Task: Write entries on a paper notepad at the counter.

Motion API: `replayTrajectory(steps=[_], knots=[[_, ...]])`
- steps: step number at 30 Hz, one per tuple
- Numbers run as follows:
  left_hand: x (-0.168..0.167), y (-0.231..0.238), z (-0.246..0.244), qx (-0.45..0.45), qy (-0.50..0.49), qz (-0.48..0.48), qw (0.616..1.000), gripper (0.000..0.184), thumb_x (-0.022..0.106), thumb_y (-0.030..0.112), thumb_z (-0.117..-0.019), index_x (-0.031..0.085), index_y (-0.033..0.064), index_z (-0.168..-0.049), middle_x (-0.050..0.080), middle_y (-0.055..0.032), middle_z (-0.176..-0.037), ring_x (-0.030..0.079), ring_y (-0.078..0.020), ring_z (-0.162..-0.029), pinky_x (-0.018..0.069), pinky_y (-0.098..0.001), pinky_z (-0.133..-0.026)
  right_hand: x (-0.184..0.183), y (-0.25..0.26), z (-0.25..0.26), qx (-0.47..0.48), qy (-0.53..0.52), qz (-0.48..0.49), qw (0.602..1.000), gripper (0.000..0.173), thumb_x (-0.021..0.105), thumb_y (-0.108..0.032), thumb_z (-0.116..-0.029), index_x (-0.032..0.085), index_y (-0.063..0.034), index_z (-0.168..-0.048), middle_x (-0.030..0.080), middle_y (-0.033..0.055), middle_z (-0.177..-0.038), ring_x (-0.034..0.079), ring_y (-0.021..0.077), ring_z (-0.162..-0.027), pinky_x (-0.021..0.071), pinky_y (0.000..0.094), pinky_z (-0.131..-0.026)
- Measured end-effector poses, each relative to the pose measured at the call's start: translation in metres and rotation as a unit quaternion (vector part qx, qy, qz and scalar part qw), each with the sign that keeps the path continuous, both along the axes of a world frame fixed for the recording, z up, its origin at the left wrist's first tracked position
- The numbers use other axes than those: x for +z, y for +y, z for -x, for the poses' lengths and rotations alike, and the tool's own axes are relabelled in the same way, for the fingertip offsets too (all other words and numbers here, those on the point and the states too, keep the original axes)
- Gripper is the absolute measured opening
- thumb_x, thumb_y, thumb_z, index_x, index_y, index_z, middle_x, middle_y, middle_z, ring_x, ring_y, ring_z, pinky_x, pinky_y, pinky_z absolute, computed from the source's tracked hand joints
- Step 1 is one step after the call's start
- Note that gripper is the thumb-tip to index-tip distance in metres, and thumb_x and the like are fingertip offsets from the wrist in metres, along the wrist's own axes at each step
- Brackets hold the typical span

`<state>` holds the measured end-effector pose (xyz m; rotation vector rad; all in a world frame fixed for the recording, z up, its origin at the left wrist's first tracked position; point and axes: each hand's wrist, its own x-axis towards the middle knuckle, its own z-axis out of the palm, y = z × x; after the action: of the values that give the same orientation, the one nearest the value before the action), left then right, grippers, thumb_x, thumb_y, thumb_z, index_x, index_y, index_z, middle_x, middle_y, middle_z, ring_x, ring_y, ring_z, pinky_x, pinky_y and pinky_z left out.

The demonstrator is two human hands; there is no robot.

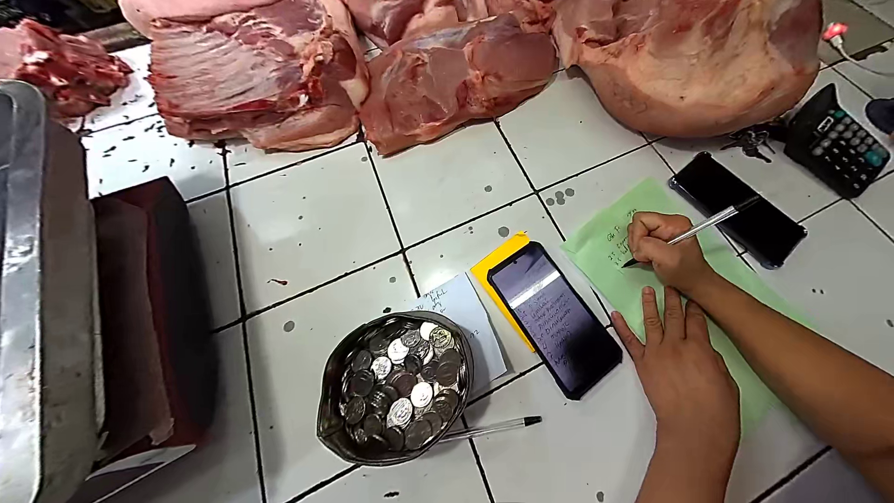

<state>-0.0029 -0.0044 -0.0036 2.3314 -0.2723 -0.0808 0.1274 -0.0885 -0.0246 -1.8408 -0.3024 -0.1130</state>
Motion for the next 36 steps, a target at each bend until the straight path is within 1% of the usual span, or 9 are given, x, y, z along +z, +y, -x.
replayTrajectory(steps=[3, 9, 12, 14, 19, 22, 30, 32, 36], knots=[[-0.001, 0.0, 0.0, 0.002, -0.007, -0.007, 1.0, 0.043, 0.062, 0.005, -0.0874, 0.072, 0.0097, -0.129, 0.061, -0.0046, -0.146, 0.047, -0.0353, -0.144, 0.0161, -0.0747, -0.115, -0.003, 0.0, 0.0, 0.005, -0.027, 0.026, 0.999, 0.025, 0.048, -0.001, -0.0776, 0.041, -0.0187, -0.062, 0.041, -0.0121, -0.053, 0.038, -0.0046, -0.047, 0.0299, 0.0133, -0.045], [-0.002, 0.001, 0.001, 0.002, -0.007, -0.006, 1.0, 0.044, 0.062, 0.005, -0.0878, 0.071, 0.0098, -0.131, 0.06, -0.0047, -0.146, 0.047, -0.0355, -0.144, 0.0163, -0.0742, -0.115, -0.002, 0.001, -0.001, 0.012, -0.035, 0.031, 0.999, 0.026, 0.047, -0.001, -0.0779, 0.04, -0.0185, -0.06, 0.039, -0.0118, -0.052, 0.037, -0.0045, -0.046, 0.0294, 0.0135, -0.045], [-0.002, 0.0, 0.001, 0.003, -0.007, -0.004, 1.0, 0.045, 0.062, 0.005, -0.0875, 0.071, 0.0109, -0.132, 0.059, -0.0043, -0.148, 0.046, -0.0356, -0.144, 0.0162, -0.0743, -0.115, -0.002, -0.002, -0.001, 0.018, -0.016, 0.011, 1.0, 0.025, 0.048, -0.001, -0.0768, 0.043, -0.0189, -0.06, 0.041, -0.0124, -0.052, 0.038, -0.005, -0.046, 0.0305, 0.0127, -0.045], [-0.002, 0.0, 0.0, -0.003, 0.004, -0.009, 1.0, 0.048, 0.061, 0.006, -0.0882, 0.068, 0.013, -0.136, 0.055, -0.003, -0.152, 0.045, -0.0344, -0.145, 0.015, -0.0737, -0.116, 0.0, -0.007, -0.004, 0.01, -0.004, -0.007, 1.0, 0.025, 0.047, 0.0, -0.0771, 0.044, -0.0192, -0.061, 0.042, -0.0122, -0.053, 0.039, -0.0044, -0.046, 0.0316, 0.0127, -0.045], [-0.002, 0.001, 0.0, -0.006, 0.008, -0.009, 1.0, 0.049, 0.061, 0.007, -0.0886, 0.067, 0.0136, -0.136, 0.054, -0.0028, -0.153, 0.044, -0.0342, -0.146, 0.0151, -0.0733, -0.116, -0.001, -0.01, -0.005, 0.006, -0.017, 0.024, 1.0, 0.024, 0.048, 0.0, -0.0782, 0.044, -0.0174, -0.062, 0.044, -0.0108, -0.053, 0.039, -0.0039, -0.045, 0.0307, 0.013, -0.044], [-0.002, 0.001, 0.0, -0.005, 0.005, -0.011, 1.0, 0.049, 0.061, 0.006, -0.0886, 0.068, 0.0143, -0.136, 0.054, -0.0024, -0.153, 0.044, -0.0339, -0.146, 0.0148, -0.0731, -0.116, -0.001, -0.009, -0.005, 0.002, -0.022, 0.029, 0.999, 0.025, 0.048, -0.001, -0.0767, 0.043, -0.0176, -0.059, 0.043, -0.0109, -0.051, 0.037, -0.0043, -0.044, 0.0286, 0.0134, -0.043], [0.0, 0.002, -0.001, -0.011, 0.015, -0.009, 1.0, 0.049, 0.061, 0.008, -0.0897, 0.066, 0.014, -0.138, 0.053, -0.0029, -0.154, 0.043, -0.034, -0.147, 0.0136, -0.073, -0.116, 0.0, -0.008, -0.006, -0.019, -0.033, 0.041, 0.998, 0.027, 0.046, 0.0, -0.078, 0.04, -0.0178, -0.059, 0.039, -0.0108, -0.05, 0.033, -0.0042, -0.043, 0.0256, 0.0136, -0.043], [-0.001, 0.001, -0.001, -0.009, 0.01, -0.007, 1.0, 0.049, 0.061, 0.007, -0.0888, 0.067, 0.0141, -0.137, 0.054, -0.0032, -0.153, 0.044, -0.0349, -0.146, 0.015, -0.0732, -0.116, 0.0, -0.008, -0.006, -0.022, -0.037, 0.044, 0.998, 0.027, 0.046, -0.001, -0.0796, 0.04, -0.0179, -0.059, 0.038, -0.011, -0.05, 0.033, -0.0041, -0.044, 0.0256, 0.0137, -0.043], [0.0, 0.002, -0.001, -0.012, 0.011, -0.01, 1.0, 0.049, 0.061, 0.006, -0.089, 0.067, 0.0135, -0.137, 0.053, -0.0035, -0.154, 0.044, -0.0349, -0.146, 0.0147, -0.0726, -0.116, -0.001, -0.009, -0.007, -0.029, -0.036, 0.023, 0.999, 0.026, 0.046, 0.0, -0.0789, 0.041, -0.0182, -0.06, 0.039, -0.0115, -0.051, 0.035, -0.0043, -0.045, 0.027, 0.0136, -0.044]])
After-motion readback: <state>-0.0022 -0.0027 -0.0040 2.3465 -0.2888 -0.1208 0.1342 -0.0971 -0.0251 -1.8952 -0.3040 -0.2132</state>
